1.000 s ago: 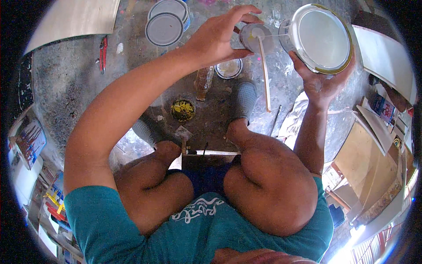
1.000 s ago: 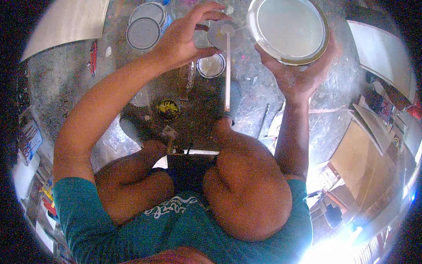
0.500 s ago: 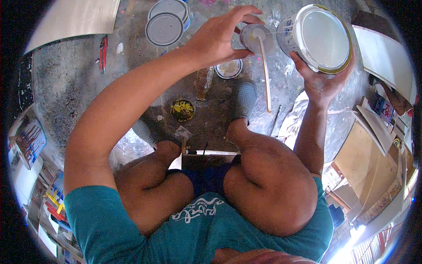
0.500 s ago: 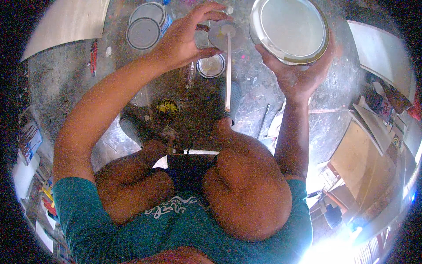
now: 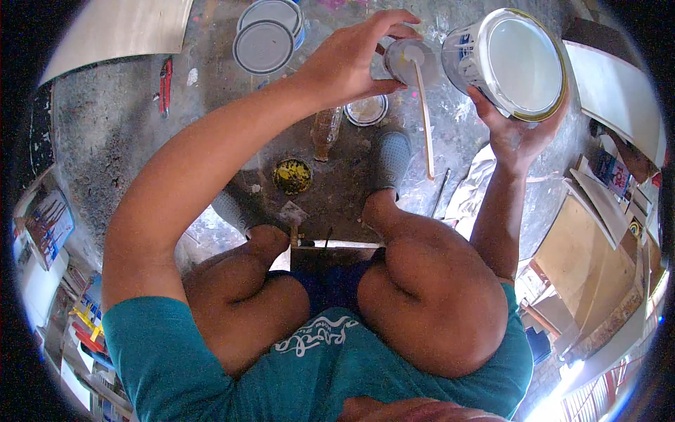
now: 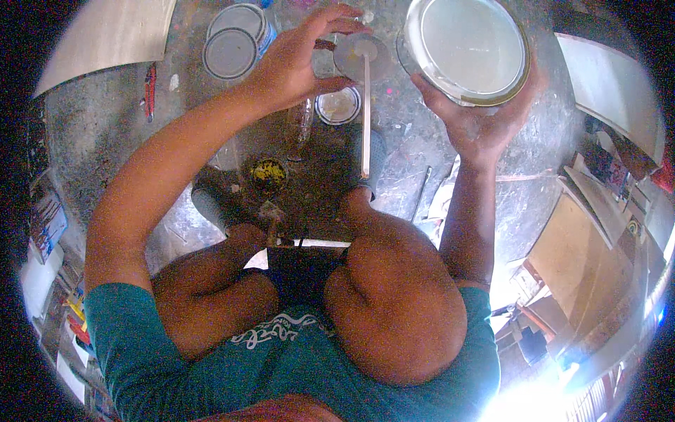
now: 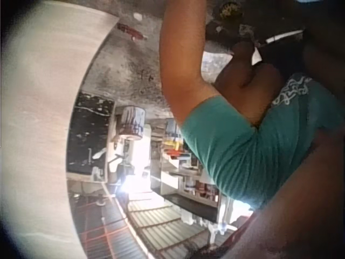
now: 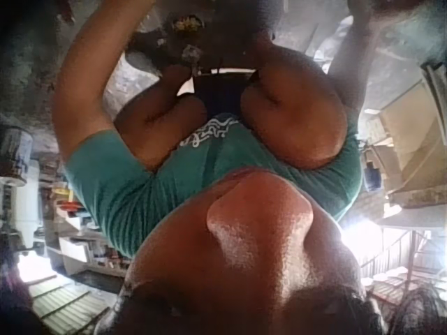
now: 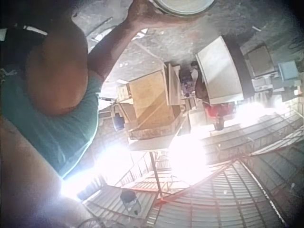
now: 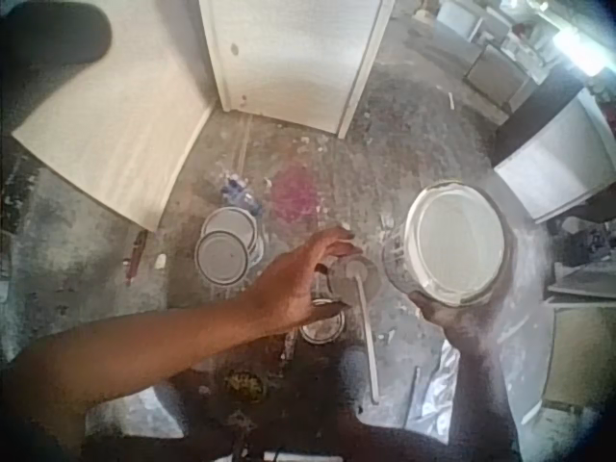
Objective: The person pours paint from a can into a container, stirs the mixture using a stick, and folds a strip of paper by hand.
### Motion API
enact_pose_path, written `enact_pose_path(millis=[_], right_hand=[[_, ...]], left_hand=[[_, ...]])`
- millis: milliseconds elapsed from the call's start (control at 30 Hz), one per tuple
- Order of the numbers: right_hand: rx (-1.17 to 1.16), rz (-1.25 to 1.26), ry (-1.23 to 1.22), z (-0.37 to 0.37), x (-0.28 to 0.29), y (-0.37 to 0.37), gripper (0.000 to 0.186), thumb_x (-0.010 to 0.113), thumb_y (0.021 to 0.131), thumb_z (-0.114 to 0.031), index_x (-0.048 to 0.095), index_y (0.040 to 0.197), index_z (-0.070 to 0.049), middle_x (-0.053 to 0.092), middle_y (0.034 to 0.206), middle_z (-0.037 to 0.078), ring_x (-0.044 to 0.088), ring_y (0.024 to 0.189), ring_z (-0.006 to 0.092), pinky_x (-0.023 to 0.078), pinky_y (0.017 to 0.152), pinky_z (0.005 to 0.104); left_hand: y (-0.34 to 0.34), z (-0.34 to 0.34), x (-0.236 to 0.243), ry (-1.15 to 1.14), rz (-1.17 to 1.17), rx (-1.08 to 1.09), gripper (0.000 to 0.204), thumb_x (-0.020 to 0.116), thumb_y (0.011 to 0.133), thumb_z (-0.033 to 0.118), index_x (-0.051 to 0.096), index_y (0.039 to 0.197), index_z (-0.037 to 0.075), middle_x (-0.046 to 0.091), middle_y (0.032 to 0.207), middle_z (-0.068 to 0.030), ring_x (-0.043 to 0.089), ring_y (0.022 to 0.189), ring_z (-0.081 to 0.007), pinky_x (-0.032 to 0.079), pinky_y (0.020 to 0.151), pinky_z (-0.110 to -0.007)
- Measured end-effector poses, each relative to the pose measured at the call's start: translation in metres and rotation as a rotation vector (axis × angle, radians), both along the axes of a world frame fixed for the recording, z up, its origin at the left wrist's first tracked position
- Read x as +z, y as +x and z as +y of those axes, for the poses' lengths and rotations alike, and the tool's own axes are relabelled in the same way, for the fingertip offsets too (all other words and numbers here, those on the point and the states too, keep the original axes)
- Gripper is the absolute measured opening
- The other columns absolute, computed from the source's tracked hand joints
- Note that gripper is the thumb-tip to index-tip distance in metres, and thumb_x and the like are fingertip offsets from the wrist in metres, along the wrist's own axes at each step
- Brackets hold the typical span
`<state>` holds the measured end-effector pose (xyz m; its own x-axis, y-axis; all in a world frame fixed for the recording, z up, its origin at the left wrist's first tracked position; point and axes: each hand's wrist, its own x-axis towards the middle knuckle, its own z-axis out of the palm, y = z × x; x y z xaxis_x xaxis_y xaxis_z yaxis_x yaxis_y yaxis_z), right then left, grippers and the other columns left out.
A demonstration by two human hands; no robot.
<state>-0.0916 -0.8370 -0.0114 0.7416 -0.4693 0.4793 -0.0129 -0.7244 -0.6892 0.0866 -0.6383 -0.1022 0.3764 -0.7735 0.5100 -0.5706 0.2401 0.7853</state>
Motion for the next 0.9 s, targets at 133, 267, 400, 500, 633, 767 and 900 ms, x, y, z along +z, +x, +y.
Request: enact_pose_path(millis=[133,267,400,500,633,767,900], right_hand=[[0.008,-0.026,-0.062,0.002,-0.002,-0.002,0.111,0.103,0.055,-0.022,0.042,0.145,0.000,0.060,0.133,0.017,0.065,0.120,0.0276,0.058,0.102,0.0421],[0.064,0.014,0.032,0.004,-0.007,0.000,0.117,0.105,0.054,-0.028,0.038,0.146,0.002,0.056,0.139,0.019,0.060,0.127,0.0305,0.052,0.107,0.0451],[0.053,0.013,0.052,0.002,0.002,-0.003,0.117,0.104,0.055,-0.027,0.038,0.147,0.002,0.057,0.139,0.019,0.061,0.126,0.0304,0.053,0.107,0.0447],[0.079,0.029,0.079,-0.004,-0.006,-0.005,0.116,0.104,0.056,-0.028,0.038,0.147,0.002,0.058,0.138,0.019,0.063,0.125,0.0306,0.054,0.105,0.0446],[0.064,0.073,0.020,-0.007,-0.008,-0.009,0.115,0.104,0.055,-0.033,0.040,0.145,0.000,0.060,0.135,0.016,0.063,0.122,0.0270,0.055,0.104,0.0416],[0.083,0.031,0.074,0.001,-0.004,-0.005,0.116,0.104,0.055,-0.034,0.040,0.146,-0.001,0.060,0.135,0.016,0.064,0.121,0.0277,0.055,0.104,0.0415],[0.063,0.096,-0.002,-0.002,-0.005,-0.009,0.119,0.104,0.056,-0.030,0.036,0.148,0.003,0.059,0.138,0.021,0.063,0.124,0.0310,0.054,0.105,0.0444]], left_hand=[[-0.001,0.003,0.000,-0.001,-0.026,0.017,0.095,0.095,0.066,0.019,0.040,0.144,0.012,0.069,0.129,-0.0129,0.065,0.121,-0.0380,0.053,0.099,-0.047],[0.000,0.007,-0.007,0.009,-0.011,0.018,0.095,0.095,0.067,0.019,0.040,0.144,0.011,0.068,0.130,-0.0133,0.065,0.122,-0.0380,0.053,0.099,-0.047],[0.002,0.002,-0.001,0.001,-0.040,0.011,0.094,0.094,0.067,0.018,0.040,0.144,0.011,0.068,0.130,-0.0135,0.065,0.122,-0.0379,0.053,0.099,-0.047],[0.003,0.002,-0.005,0.013,-0.032,0.009,0.094,0.094,0.068,0.018,0.041,0.144,0.011,0.069,0.128,-0.0134,0.066,0.120,-0.0379,0.054,0.098,-0.046],[0.004,0.003,-0.002,-0.004,-0.048,0.023,0.093,0.094,0.068,0.020,0.041,0.144,0.011,0.070,0.126,-0.0130,0.067,0.118,-0.0380,0.055,0.096,-0.046],[0.009,0.008,0.008,0.173,0.156,-0.137,0.095,0.091,0.076,0.013,0.031,0.150,0.010,0.060,0.137,-0.0173,0.062,0.127,-0.0335,0.054,0.099,-0.044],[0.004,0.007,0.002,0.111,0.091,-0.061,0.094,0.093,0.073,0.019,0.036,0.147,0.010,0.065,0.132,-0.0147,0.064,0.123,-0.0353,0.054,0.099,-0.045]])
